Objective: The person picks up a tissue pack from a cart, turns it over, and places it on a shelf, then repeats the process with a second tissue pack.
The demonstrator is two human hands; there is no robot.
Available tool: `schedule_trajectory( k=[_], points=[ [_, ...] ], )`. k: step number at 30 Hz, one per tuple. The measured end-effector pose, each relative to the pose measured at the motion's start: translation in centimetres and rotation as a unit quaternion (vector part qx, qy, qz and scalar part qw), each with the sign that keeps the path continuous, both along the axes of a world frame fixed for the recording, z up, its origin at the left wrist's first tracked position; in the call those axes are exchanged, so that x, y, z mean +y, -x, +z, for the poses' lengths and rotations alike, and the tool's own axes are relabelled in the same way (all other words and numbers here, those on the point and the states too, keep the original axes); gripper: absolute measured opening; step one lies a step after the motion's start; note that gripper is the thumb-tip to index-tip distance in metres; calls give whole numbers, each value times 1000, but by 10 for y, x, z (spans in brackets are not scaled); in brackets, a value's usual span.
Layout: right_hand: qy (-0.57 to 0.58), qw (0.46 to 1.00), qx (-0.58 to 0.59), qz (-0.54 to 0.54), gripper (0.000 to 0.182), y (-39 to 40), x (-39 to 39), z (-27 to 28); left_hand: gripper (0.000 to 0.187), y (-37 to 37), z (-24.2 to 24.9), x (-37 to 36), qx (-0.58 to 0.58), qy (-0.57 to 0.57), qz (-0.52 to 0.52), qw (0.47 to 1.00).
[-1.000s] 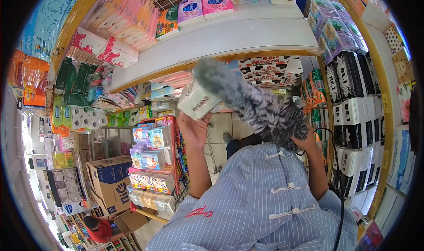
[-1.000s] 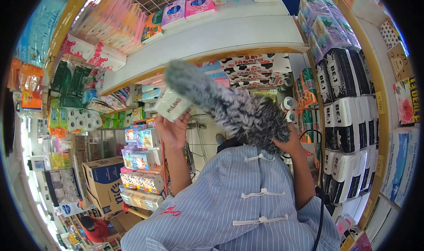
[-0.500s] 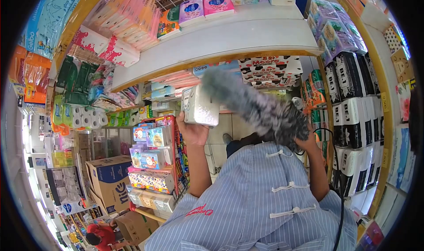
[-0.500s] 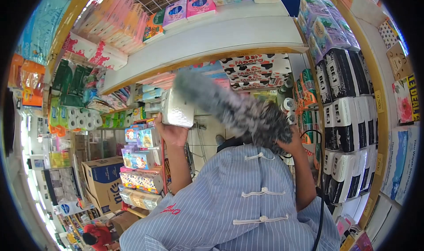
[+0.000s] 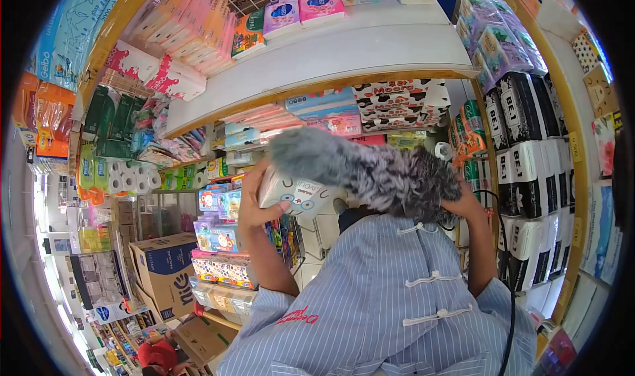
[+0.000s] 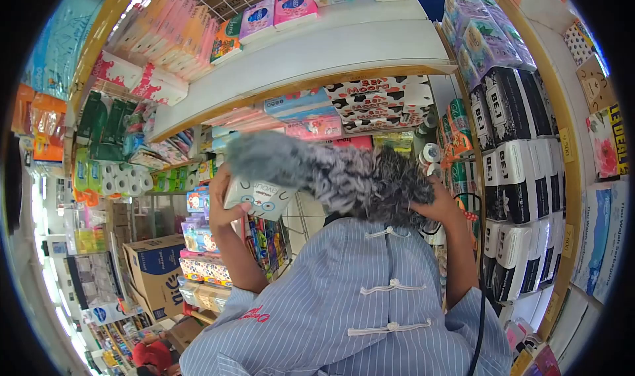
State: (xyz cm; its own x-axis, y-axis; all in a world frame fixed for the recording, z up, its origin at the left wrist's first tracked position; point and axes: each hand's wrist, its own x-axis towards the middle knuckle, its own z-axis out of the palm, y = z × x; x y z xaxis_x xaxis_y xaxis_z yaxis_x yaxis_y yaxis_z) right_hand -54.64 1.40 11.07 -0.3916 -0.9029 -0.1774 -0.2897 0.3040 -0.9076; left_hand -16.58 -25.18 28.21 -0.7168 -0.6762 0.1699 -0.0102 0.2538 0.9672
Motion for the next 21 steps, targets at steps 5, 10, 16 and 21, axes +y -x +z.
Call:
schedule_trajectory(
  k=[5,10,16,21],
  points=[
    [-67,991,-53,-104,83,-23,-38,75,89,19,-1,6,286,-152,92,942],
    [-133,979,-121,-93,91,-37,-32,89,77,50,-51,14,526,-347,79,773],
    [-120,981,-150,0,84,-42,-42,87,72,81,-69,28,525,-375,117,755],
    [-122,975,-171,-71,81,-33,-43,75,67,89,-68,24,555,-397,28,730]
  ],
)
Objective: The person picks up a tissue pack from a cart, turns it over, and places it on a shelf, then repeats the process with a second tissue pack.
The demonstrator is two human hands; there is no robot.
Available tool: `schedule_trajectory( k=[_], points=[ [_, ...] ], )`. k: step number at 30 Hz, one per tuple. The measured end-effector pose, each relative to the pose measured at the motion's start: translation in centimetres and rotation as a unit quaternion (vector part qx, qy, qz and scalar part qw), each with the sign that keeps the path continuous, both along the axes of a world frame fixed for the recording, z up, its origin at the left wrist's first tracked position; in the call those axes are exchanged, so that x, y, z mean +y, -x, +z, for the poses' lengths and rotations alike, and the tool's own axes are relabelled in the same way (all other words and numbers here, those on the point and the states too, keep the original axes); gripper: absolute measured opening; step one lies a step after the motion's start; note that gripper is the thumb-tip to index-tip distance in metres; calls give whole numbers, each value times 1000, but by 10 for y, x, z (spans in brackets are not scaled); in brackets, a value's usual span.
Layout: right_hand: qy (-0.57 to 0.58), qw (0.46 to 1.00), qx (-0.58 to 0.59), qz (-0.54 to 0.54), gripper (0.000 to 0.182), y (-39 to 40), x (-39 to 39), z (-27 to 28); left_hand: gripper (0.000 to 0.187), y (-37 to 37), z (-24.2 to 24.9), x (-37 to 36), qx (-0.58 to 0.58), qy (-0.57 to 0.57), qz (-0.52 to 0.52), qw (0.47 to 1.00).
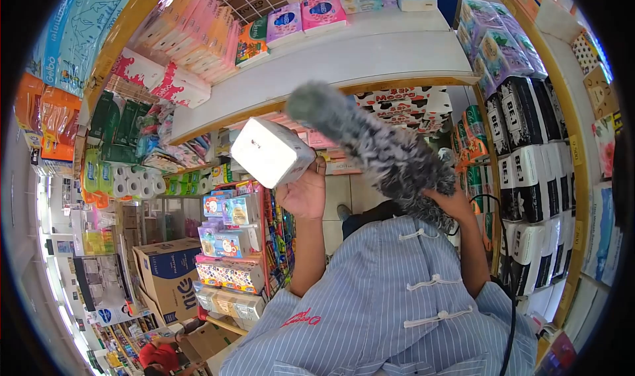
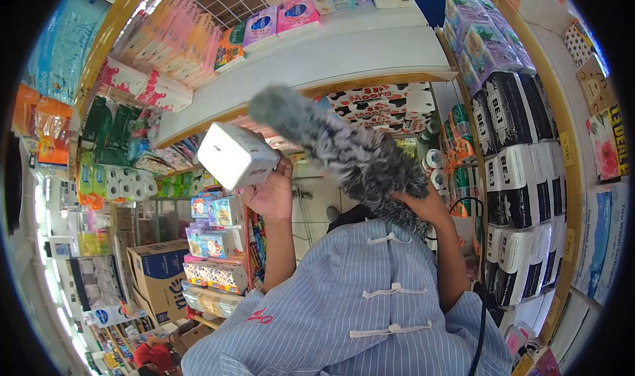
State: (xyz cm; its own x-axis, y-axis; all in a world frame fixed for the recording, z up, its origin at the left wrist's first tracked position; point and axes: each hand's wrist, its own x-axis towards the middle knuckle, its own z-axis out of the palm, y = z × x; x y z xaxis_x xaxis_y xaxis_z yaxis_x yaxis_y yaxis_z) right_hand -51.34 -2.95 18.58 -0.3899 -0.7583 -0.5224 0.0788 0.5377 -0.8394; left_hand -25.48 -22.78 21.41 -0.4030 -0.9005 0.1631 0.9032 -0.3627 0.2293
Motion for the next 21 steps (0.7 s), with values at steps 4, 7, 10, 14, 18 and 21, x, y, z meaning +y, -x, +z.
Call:
schedule_trajectory(
  k=[4,7,10,14,18,21],
  points=[
    [1,998,24,62,75,6,10,-29,63,-2,-10,1,-32,-7,31,999],
    [12,992,79,96,70,-2,1,-4,60,-13,-17,4,-49,-20,43,998],
    [46,976,185,107,59,-8,-22,29,65,-27,-17,4,-24,35,27,999],
    [100,971,196,92,54,-13,-49,36,75,-58,-16,11,-38,6,45,998],
    [241,908,303,162,52,-25,-110,108,78,-84,-14,16,-43,-30,87,995],
    [299,814,467,172,43,-48,-178,149,74,-102,-17,10,-111,-4,109,988]
  ],
)
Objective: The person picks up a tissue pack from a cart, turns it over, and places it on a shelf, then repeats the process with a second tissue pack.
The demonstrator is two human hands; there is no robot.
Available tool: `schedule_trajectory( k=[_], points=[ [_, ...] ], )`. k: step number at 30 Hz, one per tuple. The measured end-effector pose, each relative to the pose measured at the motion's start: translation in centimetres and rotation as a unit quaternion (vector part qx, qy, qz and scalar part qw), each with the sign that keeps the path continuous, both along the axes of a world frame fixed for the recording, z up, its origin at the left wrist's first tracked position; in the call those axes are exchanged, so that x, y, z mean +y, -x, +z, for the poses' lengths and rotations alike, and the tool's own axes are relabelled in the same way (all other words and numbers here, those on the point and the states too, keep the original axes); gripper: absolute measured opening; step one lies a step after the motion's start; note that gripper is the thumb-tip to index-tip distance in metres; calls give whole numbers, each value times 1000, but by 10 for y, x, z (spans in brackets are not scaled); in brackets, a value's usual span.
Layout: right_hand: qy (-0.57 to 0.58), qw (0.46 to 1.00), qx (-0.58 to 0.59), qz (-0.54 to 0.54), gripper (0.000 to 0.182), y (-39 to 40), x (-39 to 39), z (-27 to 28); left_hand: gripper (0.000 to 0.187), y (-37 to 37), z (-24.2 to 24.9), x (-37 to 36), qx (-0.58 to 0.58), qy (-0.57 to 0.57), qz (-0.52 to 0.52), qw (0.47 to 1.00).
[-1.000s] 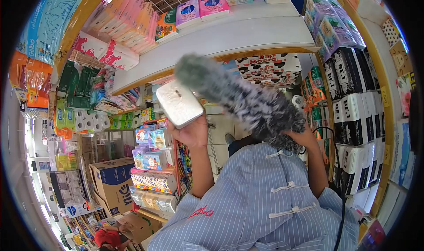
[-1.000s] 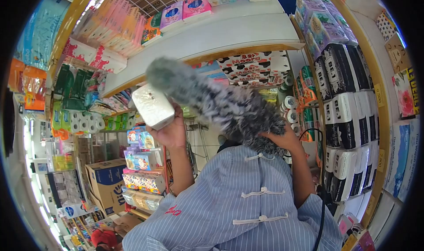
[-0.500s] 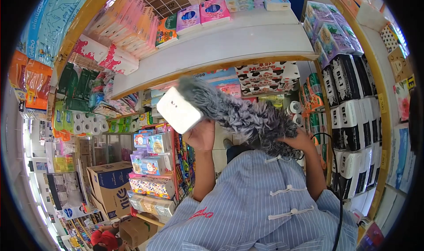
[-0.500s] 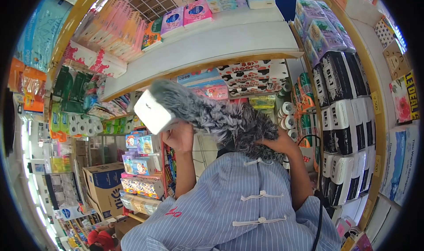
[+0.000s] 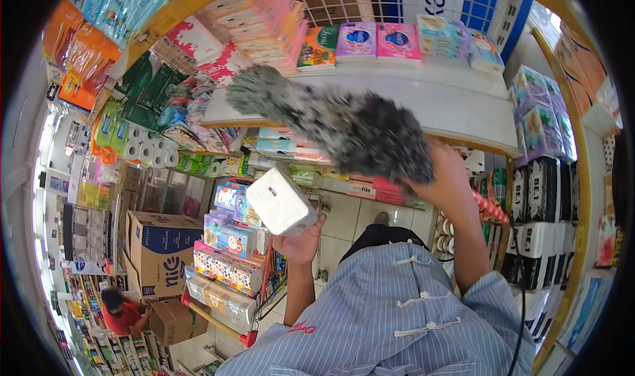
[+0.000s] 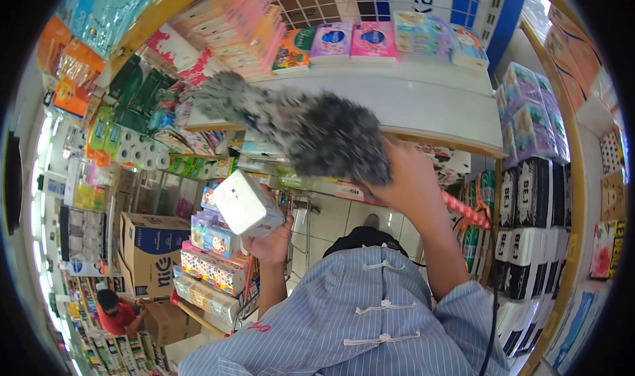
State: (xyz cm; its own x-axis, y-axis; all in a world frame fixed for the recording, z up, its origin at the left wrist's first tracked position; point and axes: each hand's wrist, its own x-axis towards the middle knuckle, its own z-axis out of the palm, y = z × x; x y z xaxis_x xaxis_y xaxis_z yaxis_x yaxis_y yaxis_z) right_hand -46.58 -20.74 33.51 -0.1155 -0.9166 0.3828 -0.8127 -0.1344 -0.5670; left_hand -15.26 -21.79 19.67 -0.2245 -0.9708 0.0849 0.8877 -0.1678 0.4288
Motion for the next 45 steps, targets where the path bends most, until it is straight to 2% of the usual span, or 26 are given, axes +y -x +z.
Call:
schedule_trajectory(
  k=[1,4,7,11,16,19,22,25,26,27,29,30,31,34,37,41,45],
  points=[
    [15,1000,15,7,41,-9,-22,13,75,-2,3,-3,-12,7,1,1000],
    [-78,994,69,-10,36,-30,-78,28,83,-7,8,-13,-48,37,-9,998],
    [-132,983,122,-40,35,-36,-115,13,79,0,12,-33,-24,85,-26,996],
    [-98,987,122,-49,35,-27,-137,-12,82,2,0,-52,-129,74,-12,989],
    [-104,986,131,-17,45,-25,-135,-7,91,24,20,-76,-148,49,-70,985],
    [-121,992,44,-6,62,-25,-112,-1,98,28,21,-96,-150,62,-166,973],
    [-25,998,52,-29,73,-9,-81,2,109,44,33,-115,-157,23,-224,962],
    [-29,997,45,-53,81,10,-44,33,111,68,54,-128,-189,21,-239,952],
    [-15,999,-12,-40,83,16,-33,36,111,79,64,-130,-200,19,-235,951],
    [3,991,-131,0,86,18,-21,40,111,91,74,-130,-211,18,-230,950],
    [46,929,-359,81,91,13,2,48,106,116,95,-127,-269,75,-205,938],
    [50,913,-392,99,99,7,7,49,103,127,103,-126,-302,111,-196,926],
    [70,916,-389,64,101,1,6,46,101,138,112,-125,-333,148,-186,912],
    [140,908,-391,-46,105,-12,-13,26,93,165,143,-114,-306,219,-172,910],
    [142,851,-500,-77,100,2,-15,28,87,167,148,-116,-311,233,-242,889],
    [181,843,-500,-74,95,17,-12,30,83,160,164,-123,-317,259,-304,860],
    [179,873,-442,-105,90,24,-8,31,93,164,161,-133,-321,289,-287,855]
  ],
)
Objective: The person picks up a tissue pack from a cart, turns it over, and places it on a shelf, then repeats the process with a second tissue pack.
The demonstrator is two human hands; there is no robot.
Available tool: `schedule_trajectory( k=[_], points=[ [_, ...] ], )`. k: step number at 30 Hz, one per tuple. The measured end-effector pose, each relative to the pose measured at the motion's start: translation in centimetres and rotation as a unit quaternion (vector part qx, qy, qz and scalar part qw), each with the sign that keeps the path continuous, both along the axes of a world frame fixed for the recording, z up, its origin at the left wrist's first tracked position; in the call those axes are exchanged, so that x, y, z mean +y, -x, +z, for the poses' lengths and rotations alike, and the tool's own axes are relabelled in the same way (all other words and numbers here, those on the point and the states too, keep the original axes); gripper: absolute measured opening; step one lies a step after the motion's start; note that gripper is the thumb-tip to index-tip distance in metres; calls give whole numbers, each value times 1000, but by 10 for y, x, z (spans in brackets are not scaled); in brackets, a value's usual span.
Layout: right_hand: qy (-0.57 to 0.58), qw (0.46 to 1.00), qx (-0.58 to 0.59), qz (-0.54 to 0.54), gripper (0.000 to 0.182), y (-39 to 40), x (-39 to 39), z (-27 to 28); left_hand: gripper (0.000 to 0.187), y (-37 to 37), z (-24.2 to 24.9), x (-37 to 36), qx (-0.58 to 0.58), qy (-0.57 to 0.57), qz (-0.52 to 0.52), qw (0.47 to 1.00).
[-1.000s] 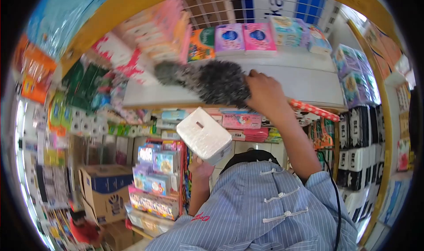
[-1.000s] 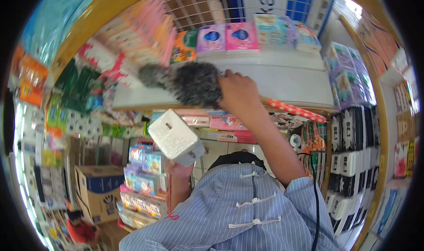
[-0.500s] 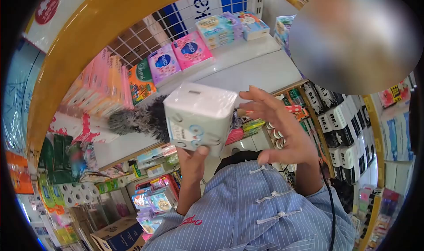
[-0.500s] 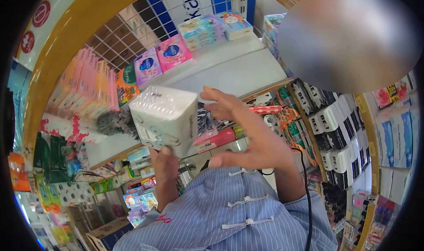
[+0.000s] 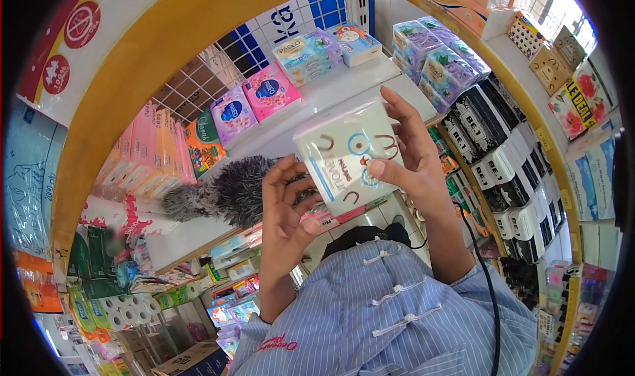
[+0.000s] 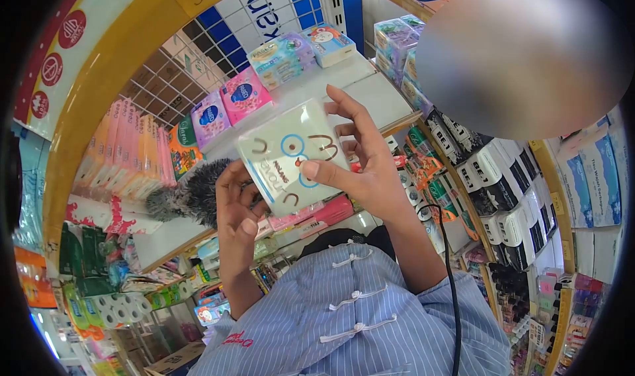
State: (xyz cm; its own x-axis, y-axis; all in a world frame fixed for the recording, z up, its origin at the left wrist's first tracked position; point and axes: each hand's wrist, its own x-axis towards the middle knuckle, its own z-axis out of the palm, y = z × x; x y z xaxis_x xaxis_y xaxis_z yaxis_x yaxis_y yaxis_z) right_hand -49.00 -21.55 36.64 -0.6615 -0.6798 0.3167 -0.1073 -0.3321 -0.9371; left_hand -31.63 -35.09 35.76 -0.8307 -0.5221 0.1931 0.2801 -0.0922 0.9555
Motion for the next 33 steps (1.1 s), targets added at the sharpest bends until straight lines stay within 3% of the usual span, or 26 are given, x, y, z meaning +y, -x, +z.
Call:
schedule_trajectory(
  k=[3,5,8,12,15,19,23,26,29,33],
  points=[
    [45,999,6,-23,88,-4,2,7,99,14,10,1,-13,20,-7,1000],
    [33,989,126,-77,86,4,9,1,100,23,13,4,-33,24,-24,999],
    [48,978,183,-91,87,8,31,8,101,41,17,12,-29,20,-63,997],
    [74,962,233,-121,84,16,58,14,99,63,40,17,-92,102,-145,980],
    [81,955,245,-149,79,20,78,19,93,85,54,19,-141,268,-186,935],
    [81,916,328,-218,86,46,109,21,83,134,88,34,-120,271,-294,909],
    [148,887,217,-380,107,65,134,8,79,200,103,60,-75,280,-323,901],
    [174,855,168,-458,89,75,164,-8,76,254,114,86,-90,205,-347,911],
    [126,870,158,-450,75,68,194,-30,79,317,124,109,-24,207,-362,909],
    [46,904,153,-397,54,45,226,-50,95,397,144,141,-13,285,-309,907]
  ],
)
